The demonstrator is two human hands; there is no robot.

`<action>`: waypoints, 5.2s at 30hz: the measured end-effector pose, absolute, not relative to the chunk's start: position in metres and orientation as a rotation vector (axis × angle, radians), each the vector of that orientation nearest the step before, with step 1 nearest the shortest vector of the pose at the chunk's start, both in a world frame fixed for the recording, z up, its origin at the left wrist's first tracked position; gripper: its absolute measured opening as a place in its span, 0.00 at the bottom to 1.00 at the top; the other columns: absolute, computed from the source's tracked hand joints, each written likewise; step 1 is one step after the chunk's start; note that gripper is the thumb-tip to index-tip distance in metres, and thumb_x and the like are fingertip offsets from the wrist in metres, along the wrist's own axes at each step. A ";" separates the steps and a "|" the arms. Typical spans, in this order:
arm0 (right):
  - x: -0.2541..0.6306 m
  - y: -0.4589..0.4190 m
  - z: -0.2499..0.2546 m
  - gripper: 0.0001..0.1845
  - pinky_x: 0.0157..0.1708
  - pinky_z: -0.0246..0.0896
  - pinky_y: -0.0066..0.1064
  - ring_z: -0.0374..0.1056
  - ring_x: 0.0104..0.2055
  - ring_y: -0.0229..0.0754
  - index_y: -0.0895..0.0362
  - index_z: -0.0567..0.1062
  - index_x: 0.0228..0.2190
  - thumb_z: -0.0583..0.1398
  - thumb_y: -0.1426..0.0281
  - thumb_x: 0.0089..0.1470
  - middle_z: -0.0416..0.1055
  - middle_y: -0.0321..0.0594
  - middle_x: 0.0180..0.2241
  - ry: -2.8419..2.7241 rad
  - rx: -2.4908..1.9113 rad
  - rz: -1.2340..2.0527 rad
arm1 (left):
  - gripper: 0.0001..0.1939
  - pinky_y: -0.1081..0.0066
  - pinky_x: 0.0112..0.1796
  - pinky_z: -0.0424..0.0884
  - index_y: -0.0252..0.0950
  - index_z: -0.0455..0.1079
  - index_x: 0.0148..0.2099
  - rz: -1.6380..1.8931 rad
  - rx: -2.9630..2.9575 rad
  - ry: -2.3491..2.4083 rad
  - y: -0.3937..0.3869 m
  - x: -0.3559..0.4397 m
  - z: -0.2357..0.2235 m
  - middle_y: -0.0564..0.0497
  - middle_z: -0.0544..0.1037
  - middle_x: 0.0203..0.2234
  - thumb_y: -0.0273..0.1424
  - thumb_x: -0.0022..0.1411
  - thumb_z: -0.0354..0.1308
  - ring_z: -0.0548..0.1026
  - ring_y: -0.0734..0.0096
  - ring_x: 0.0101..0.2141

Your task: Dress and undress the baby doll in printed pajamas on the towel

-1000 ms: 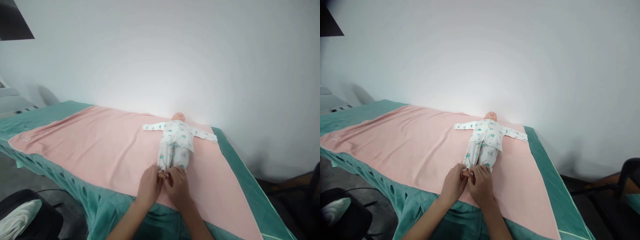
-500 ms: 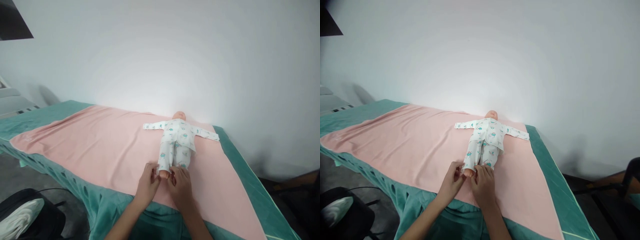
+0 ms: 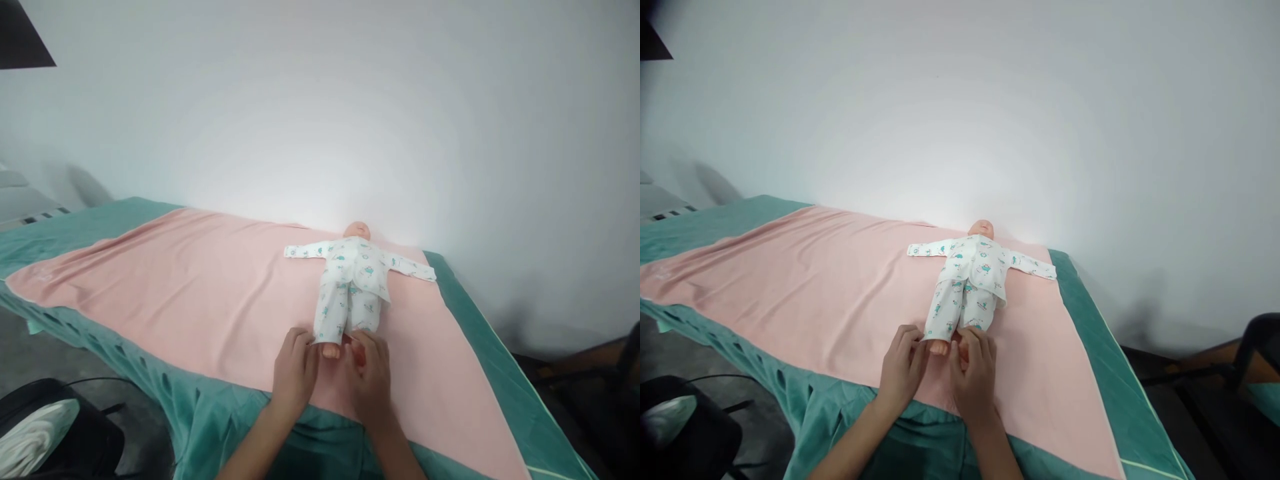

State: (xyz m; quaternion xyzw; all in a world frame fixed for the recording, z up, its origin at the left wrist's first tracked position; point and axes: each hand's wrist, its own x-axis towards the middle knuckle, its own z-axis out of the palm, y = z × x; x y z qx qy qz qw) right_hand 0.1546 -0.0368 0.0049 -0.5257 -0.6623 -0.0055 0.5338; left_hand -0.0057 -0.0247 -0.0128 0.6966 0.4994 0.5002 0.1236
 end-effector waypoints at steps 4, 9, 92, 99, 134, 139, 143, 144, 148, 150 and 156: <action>0.172 -0.045 0.003 0.14 0.46 0.63 0.42 0.64 0.48 0.46 0.53 0.68 0.47 0.54 0.72 0.58 0.67 0.45 0.45 -1.393 -1.327 0.291 | 0.15 0.59 0.49 0.70 0.38 0.63 0.54 1.505 2.153 1.383 -0.027 -0.003 -0.003 0.42 0.68 0.49 0.26 0.65 0.50 0.68 0.63 0.50; 0.190 -0.042 -0.005 0.22 0.50 0.60 0.45 0.61 0.51 0.49 0.54 0.67 0.48 0.54 0.78 0.51 0.65 0.46 0.48 -1.452 -1.421 0.318 | 0.22 0.52 0.54 0.66 0.38 0.61 0.56 1.357 2.417 1.282 -0.032 0.013 0.017 0.41 0.65 0.55 0.22 0.60 0.51 0.63 0.57 0.56; 0.200 -0.061 0.001 0.07 0.32 0.65 0.30 0.67 0.33 0.40 0.52 0.78 0.36 0.62 0.67 0.54 0.70 0.38 0.33 -1.559 -1.260 0.662 | 0.19 0.56 0.48 0.68 0.39 0.66 0.55 1.490 2.613 1.176 -0.035 0.026 -0.007 0.43 0.73 0.46 0.23 0.61 0.56 0.68 0.60 0.49; 0.197 -0.067 -0.007 0.11 0.39 0.68 0.30 0.69 0.38 0.39 0.50 0.76 0.42 0.60 0.69 0.57 0.71 0.38 0.39 -1.701 -1.291 0.505 | 0.19 0.57 0.51 0.68 0.40 0.68 0.55 1.520 2.548 1.236 -0.035 0.022 -0.017 0.45 0.73 0.49 0.22 0.61 0.56 0.66 0.59 0.52; 0.169 -0.057 0.006 0.28 0.57 0.57 0.49 0.54 0.60 0.50 0.52 0.61 0.57 0.56 0.75 0.55 0.60 0.47 0.56 -1.942 -1.355 -0.049 | 0.05 0.69 0.33 0.66 0.39 0.65 0.38 1.257 1.838 1.598 -0.030 -0.005 -0.019 0.52 0.71 0.31 0.31 0.63 0.49 0.70 0.68 0.32; 0.140 -0.040 0.019 0.18 0.58 0.51 0.54 0.55 0.59 0.55 0.56 0.69 0.47 0.57 0.75 0.54 0.65 0.49 0.54 -1.922 -1.475 -0.291 | 0.06 0.69 0.33 0.65 0.40 0.67 0.40 1.167 1.728 1.667 -0.028 -0.003 -0.012 0.53 0.74 0.32 0.33 0.62 0.51 0.72 0.67 0.32; 0.138 -0.032 0.018 0.10 0.57 0.52 0.52 0.58 0.58 0.53 0.55 0.71 0.39 0.56 0.76 0.54 0.69 0.47 0.50 -1.839 -1.459 -0.308 | 0.04 0.70 0.31 0.64 0.39 0.66 0.35 1.173 1.701 1.675 -0.029 -0.004 -0.016 0.53 0.73 0.28 0.32 0.60 0.52 0.71 0.68 0.29; 0.140 -0.032 0.017 0.10 0.57 0.52 0.52 0.59 0.57 0.52 0.55 0.71 0.38 0.55 0.77 0.54 0.70 0.46 0.49 -1.830 -1.424 -0.309 | 0.04 0.71 0.30 0.64 0.38 0.66 0.34 1.205 1.691 1.670 -0.030 -0.004 -0.018 0.54 0.72 0.26 0.32 0.60 0.52 0.70 0.69 0.28; 0.149 -0.036 0.011 0.11 0.56 0.54 0.52 0.64 0.53 0.48 0.53 0.69 0.36 0.56 0.79 0.51 0.71 0.44 0.45 -1.832 -1.239 -0.338 | 0.03 0.74 0.27 0.62 0.38 0.63 0.32 1.382 1.659 1.619 -0.035 -0.008 -0.024 0.55 0.68 0.23 0.30 0.59 0.51 0.65 0.73 0.24; 0.151 -0.039 0.009 0.12 0.56 0.55 0.52 0.65 0.51 0.47 0.53 0.68 0.36 0.56 0.79 0.50 0.72 0.43 0.43 -1.834 -1.172 -0.340 | 0.04 0.74 0.26 0.62 0.38 0.62 0.30 1.443 1.663 1.594 -0.037 -0.009 -0.027 0.56 0.66 0.23 0.29 0.59 0.51 0.64 0.74 0.23; 0.152 -0.038 0.006 0.13 0.54 0.58 0.53 0.64 0.51 0.48 0.53 0.67 0.35 0.56 0.81 0.48 0.70 0.44 0.44 -1.887 -1.132 -0.264 | 0.04 0.74 0.26 0.62 0.38 0.63 0.32 1.467 1.699 1.582 -0.039 -0.009 -0.030 0.54 0.68 0.24 0.29 0.60 0.50 0.65 0.73 0.24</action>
